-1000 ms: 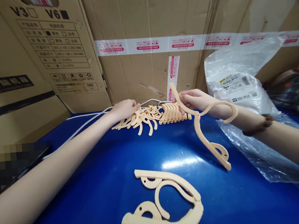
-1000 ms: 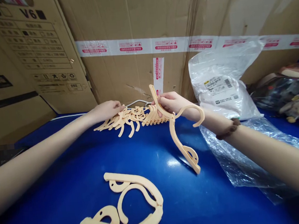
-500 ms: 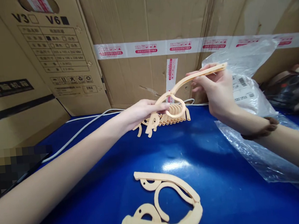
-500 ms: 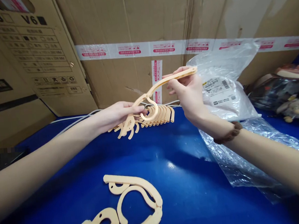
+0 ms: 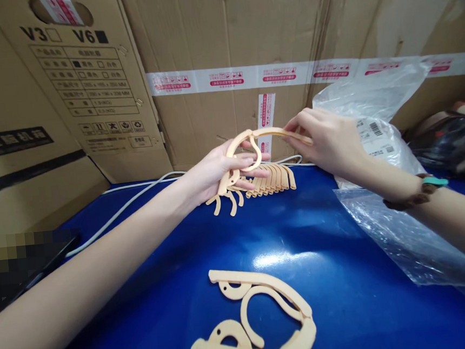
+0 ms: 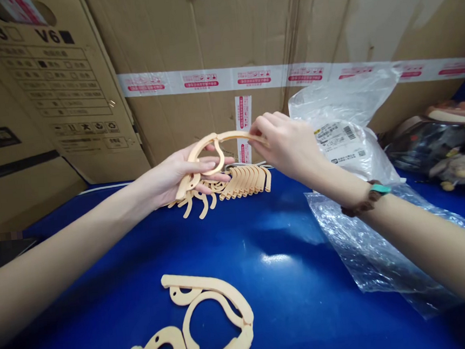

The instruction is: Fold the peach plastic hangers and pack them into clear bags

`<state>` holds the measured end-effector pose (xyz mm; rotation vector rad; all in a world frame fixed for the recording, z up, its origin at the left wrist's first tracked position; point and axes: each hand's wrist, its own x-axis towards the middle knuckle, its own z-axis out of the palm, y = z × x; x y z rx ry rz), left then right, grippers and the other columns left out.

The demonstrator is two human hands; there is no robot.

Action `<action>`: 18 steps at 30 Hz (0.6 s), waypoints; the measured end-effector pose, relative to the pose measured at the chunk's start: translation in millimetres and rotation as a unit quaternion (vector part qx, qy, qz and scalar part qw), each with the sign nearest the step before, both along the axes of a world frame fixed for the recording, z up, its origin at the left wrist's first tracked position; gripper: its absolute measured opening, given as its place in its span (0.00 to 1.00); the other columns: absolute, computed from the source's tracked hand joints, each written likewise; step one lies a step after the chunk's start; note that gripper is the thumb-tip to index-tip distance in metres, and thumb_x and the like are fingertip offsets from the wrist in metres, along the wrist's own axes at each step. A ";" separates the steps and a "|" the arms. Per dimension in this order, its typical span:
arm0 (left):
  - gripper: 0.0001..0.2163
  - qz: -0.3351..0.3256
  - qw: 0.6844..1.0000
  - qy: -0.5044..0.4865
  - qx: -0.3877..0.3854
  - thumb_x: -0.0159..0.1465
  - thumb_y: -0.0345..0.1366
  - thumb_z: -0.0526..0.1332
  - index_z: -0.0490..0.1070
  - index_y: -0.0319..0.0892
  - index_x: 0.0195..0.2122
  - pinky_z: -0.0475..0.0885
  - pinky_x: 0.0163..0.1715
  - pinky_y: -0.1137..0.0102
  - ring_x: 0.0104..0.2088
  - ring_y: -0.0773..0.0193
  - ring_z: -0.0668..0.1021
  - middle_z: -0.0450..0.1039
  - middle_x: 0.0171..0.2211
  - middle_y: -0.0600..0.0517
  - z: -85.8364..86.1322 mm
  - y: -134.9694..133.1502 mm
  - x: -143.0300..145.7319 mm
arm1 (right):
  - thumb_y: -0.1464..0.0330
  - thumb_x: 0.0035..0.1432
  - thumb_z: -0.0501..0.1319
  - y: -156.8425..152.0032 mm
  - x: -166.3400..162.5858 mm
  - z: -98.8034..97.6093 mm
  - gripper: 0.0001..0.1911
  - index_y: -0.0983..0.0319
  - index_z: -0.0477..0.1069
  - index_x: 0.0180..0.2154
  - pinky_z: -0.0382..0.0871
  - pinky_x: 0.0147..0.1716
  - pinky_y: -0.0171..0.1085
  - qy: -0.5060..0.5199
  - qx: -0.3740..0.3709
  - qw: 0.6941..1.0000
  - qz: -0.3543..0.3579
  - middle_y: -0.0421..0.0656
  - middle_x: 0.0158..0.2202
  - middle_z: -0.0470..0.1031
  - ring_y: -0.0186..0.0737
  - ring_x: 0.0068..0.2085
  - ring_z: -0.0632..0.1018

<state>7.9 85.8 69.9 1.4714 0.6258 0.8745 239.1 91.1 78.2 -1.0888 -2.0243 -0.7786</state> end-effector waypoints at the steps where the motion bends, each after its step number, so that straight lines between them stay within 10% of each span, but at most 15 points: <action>1: 0.13 -0.014 1.000 0.011 -0.008 0.60 0.27 0.62 0.64 0.41 0.45 0.75 0.21 0.76 0.41 0.55 0.82 0.73 0.52 0.42 -1.6 -0.9 1.0 | 0.63 0.65 0.55 -0.3 0.1 -0.4 0.09 0.60 0.71 0.38 0.60 0.29 0.39 -0.029 0.002 0.999 -0.015 0.46 0.37 0.77 0.43 0.37 0.75; 11: 0.25 -0.044 0.996 0.079 -0.024 0.61 0.31 0.57 0.58 0.48 0.60 0.66 0.16 0.78 0.27 0.70 0.74 0.72 0.51 0.44 -17.0 -11.4 10.0 | 0.68 0.65 0.51 0.5 2.9 -11.9 0.15 0.56 0.70 0.50 0.47 0.24 0.38 -0.101 -0.111 0.986 -0.068 0.46 0.40 0.78 0.41 0.31 0.74; 18: 0.28 0.106 0.865 0.376 0.316 0.54 0.23 0.54 0.62 0.48 0.57 0.72 0.42 0.64 0.49 0.55 0.74 0.68 0.52 0.45 -39.0 -8.5 11.9 | 0.65 0.64 0.51 23.3 1.6 -11.2 0.15 0.60 0.70 0.29 0.57 0.25 0.35 0.057 -0.398 0.916 -0.005 0.41 0.22 0.70 0.35 0.23 0.68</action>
